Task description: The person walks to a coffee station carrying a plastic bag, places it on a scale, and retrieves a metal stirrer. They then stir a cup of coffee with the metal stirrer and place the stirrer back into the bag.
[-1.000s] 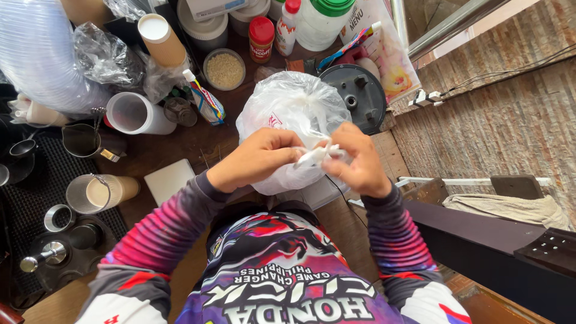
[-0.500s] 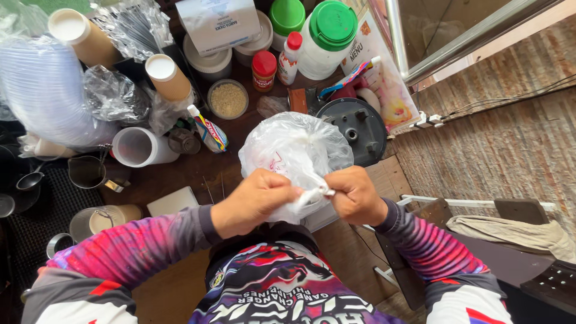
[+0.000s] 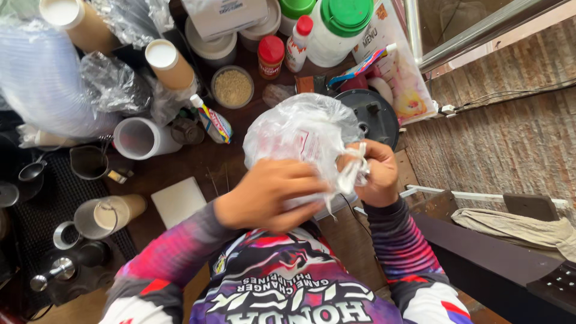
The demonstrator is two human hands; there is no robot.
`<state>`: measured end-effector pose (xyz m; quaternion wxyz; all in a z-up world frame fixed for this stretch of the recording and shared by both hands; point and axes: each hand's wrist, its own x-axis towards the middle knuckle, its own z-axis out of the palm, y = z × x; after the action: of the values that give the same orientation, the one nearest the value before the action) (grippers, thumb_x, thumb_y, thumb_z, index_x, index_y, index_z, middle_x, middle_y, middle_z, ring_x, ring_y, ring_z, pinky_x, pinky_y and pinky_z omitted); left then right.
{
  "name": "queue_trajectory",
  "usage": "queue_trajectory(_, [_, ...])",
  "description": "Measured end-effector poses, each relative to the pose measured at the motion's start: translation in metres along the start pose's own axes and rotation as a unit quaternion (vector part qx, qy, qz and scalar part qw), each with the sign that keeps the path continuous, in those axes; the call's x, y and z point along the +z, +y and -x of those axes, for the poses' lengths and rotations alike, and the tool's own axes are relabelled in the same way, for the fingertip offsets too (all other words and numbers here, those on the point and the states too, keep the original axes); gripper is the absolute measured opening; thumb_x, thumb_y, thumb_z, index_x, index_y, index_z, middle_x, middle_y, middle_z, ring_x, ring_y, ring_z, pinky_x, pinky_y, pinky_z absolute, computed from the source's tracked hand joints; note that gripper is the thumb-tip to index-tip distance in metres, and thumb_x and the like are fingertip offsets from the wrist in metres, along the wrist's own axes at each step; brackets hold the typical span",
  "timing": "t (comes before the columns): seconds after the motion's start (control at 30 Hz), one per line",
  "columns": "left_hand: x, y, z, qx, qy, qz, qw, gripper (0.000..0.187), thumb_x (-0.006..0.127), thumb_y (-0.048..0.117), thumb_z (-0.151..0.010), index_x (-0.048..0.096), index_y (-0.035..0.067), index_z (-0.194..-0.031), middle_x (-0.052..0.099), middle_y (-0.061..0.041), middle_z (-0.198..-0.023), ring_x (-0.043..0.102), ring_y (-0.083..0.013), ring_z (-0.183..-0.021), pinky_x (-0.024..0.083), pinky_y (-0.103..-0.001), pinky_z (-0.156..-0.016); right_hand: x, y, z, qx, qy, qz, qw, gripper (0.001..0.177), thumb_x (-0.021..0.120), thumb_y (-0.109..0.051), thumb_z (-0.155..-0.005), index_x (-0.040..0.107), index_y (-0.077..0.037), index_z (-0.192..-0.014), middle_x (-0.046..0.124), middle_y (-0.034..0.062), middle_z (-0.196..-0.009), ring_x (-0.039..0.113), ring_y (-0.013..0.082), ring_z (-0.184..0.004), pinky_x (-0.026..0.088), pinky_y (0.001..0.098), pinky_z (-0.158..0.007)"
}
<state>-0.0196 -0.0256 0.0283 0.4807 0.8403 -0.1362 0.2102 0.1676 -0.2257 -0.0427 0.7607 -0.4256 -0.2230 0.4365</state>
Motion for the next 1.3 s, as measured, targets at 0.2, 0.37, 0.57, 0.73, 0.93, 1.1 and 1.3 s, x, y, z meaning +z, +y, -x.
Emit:
queue_trajectory(0.2, [0.032, -0.014, -0.019, -0.049, 0.043, -0.191, 0.979, 0.026, 0.076, 0.025, -0.091, 0.063, 0.007, -0.077, 0.057, -0.009, -0.083, 0.060, -0.0279, -0.069, 0.048, -0.043, -0.060, 0.027, -0.041, -0.014, 0.035, 0.056, 0.100, 0.993, 0.024, 0.050, -0.014, -0.088, 0.065, 0.003, -0.096, 0.064, 0.0055, -0.083, 0.057, 0.0123, -0.072, 0.044, 0.0269, -0.065])
queue_trajectory(0.37, [0.020, -0.035, 0.007, 0.023, 0.033, -0.230, 0.972, 0.037, 0.080, 0.027, -0.087, 0.057, 0.010, -0.065, 0.053, -0.005, -0.075, 0.059, -0.0243, -0.069, 0.047, -0.039, -0.058, -0.004, -0.041, -0.022, 0.105, 0.001, -0.180, 0.978, 0.027, 0.052, -0.022, -0.106, 0.059, -0.005, -0.086, 0.038, -0.0021, -0.067, 0.032, 0.0093, -0.059, 0.026, 0.0261, -0.052])
queue_trajectory(0.57, [0.020, -0.039, 0.014, -0.029, 0.128, -0.315, 0.940, 0.030, 0.078, 0.019, -0.087, 0.058, 0.010, -0.067, 0.055, -0.004, -0.071, 0.060, -0.0239, -0.065, 0.046, -0.038, -0.056, -0.027, -0.029, -0.018, 0.147, 0.014, -0.114, 0.982, 0.023, 0.052, -0.020, -0.107, 0.058, -0.008, -0.088, 0.035, -0.0058, -0.066, 0.028, 0.0073, -0.057, 0.024, 0.0250, -0.051])
queue_trajectory(0.73, [0.024, -0.029, 0.005, -0.102, 0.176, -0.307, 0.930, 0.022, 0.076, 0.016, -0.086, 0.073, 0.002, -0.103, 0.057, -0.004, -0.069, 0.060, -0.0241, -0.061, 0.044, -0.040, -0.053, -0.016, -0.034, -0.011, 0.090, 0.027, -0.042, 0.995, 0.024, 0.056, -0.025, -0.095, 0.062, -0.002, -0.097, 0.051, 0.0012, -0.073, 0.037, 0.0100, -0.060, 0.031, 0.0266, -0.056])
queue_trajectory(0.93, [0.024, -0.016, -0.011, -0.077, 0.198, -0.348, 0.913, 0.022, 0.085, 0.025, -0.075, 0.066, 0.014, -0.075, 0.061, -0.006, -0.079, 0.061, -0.0277, -0.076, 0.046, -0.042, -0.065, 0.028, -0.025, 0.003, -0.049, -0.015, 0.248, 0.968, 0.047, 0.078, -0.001, -0.084, 0.052, -0.006, -0.123, 0.057, 0.0016, -0.108, 0.054, 0.0070, -0.086, 0.048, 0.0230, -0.078])
queue_trajectory(1.1, [0.026, -0.007, -0.022, 0.017, 0.275, -0.239, 0.931, 0.019, 0.078, 0.007, -0.078, 0.061, 0.010, -0.084, 0.066, -0.008, -0.101, 0.060, -0.0294, -0.093, 0.049, -0.040, -0.081, 0.050, -0.015, -0.003, -0.189, -0.018, 0.234, 0.954, 0.036, 0.072, 0.001, -0.095, 0.051, -0.005, -0.124, 0.065, 0.0084, -0.133, 0.066, 0.0133, -0.116, 0.058, 0.0261, -0.097])
queue_trajectory(1.3, [0.030, -0.014, -0.027, 0.020, 0.251, -0.080, 0.965, 0.020, 0.069, -0.004, -0.087, 0.070, 0.005, -0.105, 0.066, -0.007, -0.097, 0.062, -0.0280, -0.091, 0.049, -0.039, -0.083, 0.043, -0.019, -0.014, -0.172, -0.085, 0.249, 0.949, 0.016, 0.066, 0.004, -0.097, 0.065, 0.003, -0.113, 0.065, 0.0149, -0.124, 0.063, 0.0165, -0.113, 0.051, 0.0287, -0.101])
